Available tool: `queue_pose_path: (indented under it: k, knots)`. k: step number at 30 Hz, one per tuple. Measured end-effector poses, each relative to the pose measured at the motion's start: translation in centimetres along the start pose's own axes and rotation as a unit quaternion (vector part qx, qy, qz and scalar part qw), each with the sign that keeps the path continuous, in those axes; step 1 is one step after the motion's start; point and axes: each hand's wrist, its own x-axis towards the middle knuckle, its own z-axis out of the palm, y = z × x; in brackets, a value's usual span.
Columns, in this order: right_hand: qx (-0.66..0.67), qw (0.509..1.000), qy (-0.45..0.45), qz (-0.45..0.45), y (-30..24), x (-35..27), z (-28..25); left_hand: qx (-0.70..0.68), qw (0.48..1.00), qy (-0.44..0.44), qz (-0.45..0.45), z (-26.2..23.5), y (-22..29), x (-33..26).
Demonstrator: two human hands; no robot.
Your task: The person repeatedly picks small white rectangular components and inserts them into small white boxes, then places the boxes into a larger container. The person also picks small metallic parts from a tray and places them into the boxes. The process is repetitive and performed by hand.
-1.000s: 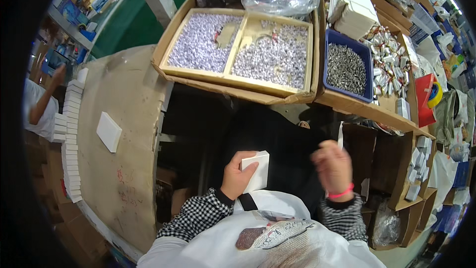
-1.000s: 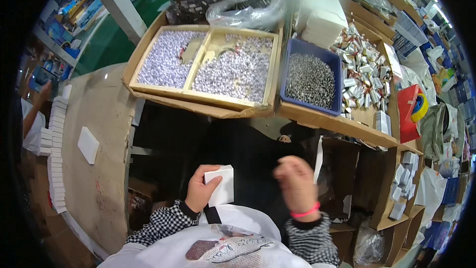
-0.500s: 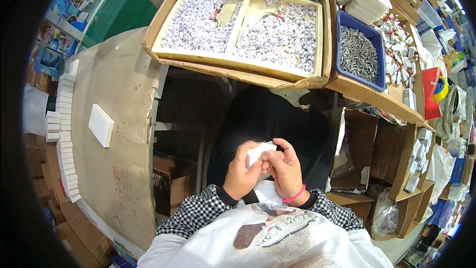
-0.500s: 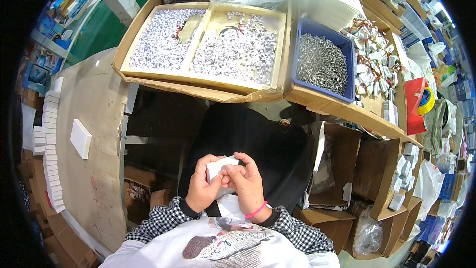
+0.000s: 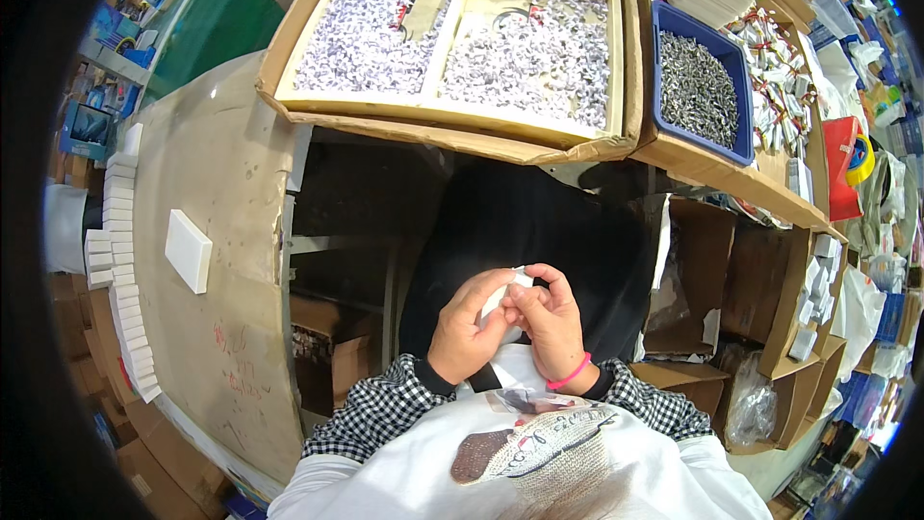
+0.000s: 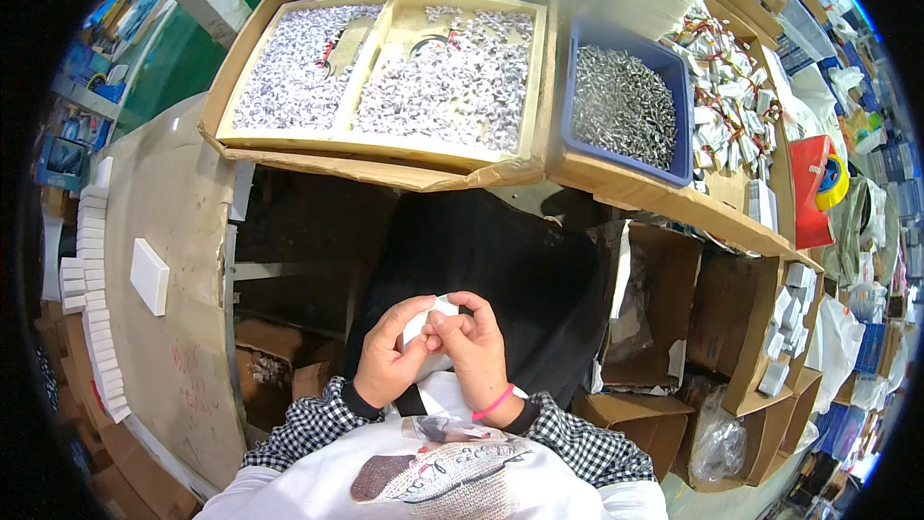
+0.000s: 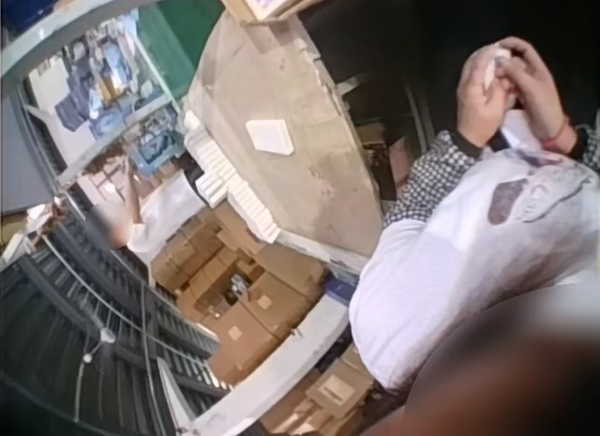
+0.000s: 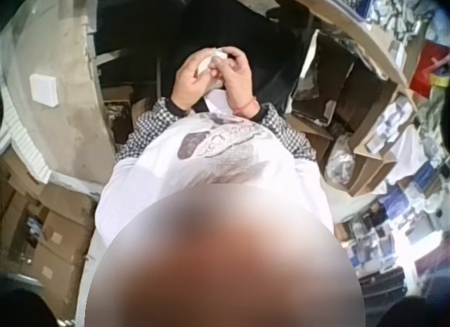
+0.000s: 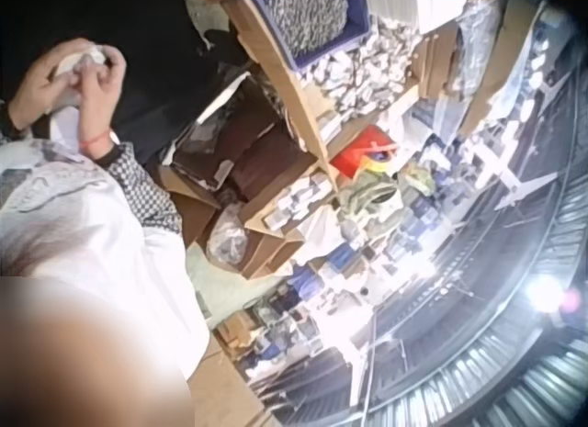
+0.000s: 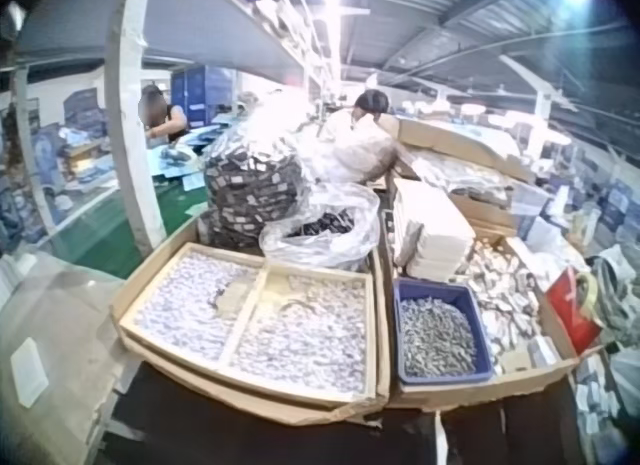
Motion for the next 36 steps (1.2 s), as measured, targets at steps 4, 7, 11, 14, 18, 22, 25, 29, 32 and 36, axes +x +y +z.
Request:
queue_pose_path:
  k: [4, 7, 11, 14, 18, 22, 25, 29, 32, 36]
  knots:
    - [-0.034, 0.999, 0.006, 0.008, -0.3, 0.2, 0.1, -0.037, 0.999, 0.006, -0.030, 0.0, 0.0, 0.1]
    - [-0.061, 0.997, 0.005, 0.044, -0.5, 0.2, 0.1, -0.033, 0.998, 0.029, -0.049, -0.1, -0.3, 0.1]
    - [-0.180, 0.979, -0.043, 0.089, -0.6, 0.1, -0.1, -0.006, 0.994, 0.058, -0.093, 0.0, -0.9, 0.3]
    - [-0.231, 0.968, -0.050, 0.087, -0.7, 0.0, -0.4, -0.025, 0.991, 0.066, -0.110, 0.0, -1.2, 0.5]
    - [-0.284, 0.952, -0.077, 0.083, -1.0, 0.1, -1.0, -0.065, 0.982, 0.056, -0.170, 0.1, -1.5, 0.4]
    - [-0.302, 0.944, -0.101, 0.085, -1.1, 0.4, -1.4, -0.118, 0.966, 0.038, -0.227, 0.1, -2.0, 0.3]
    - [-0.323, 0.937, -0.114, 0.068, -1.8, 0.9, -1.6, -0.120, 0.968, 0.029, -0.219, -0.2, -1.9, 1.0]
    - [-0.376, 0.914, -0.150, 0.013, -4.5, 1.5, -2.3, -0.238, 0.943, 0.073, -0.220, -1.2, -1.4, 3.8]
    - [-0.376, 0.910, -0.154, -0.079, -6.6, 1.7, -2.8, -0.319, 0.913, 0.064, -0.244, -1.7, -1.0, 4.9]
    - [-0.454, 0.868, -0.100, -0.174, -7.7, 1.5, -4.1, -0.376, 0.883, 0.041, -0.280, -0.4, -1.2, 4.8]
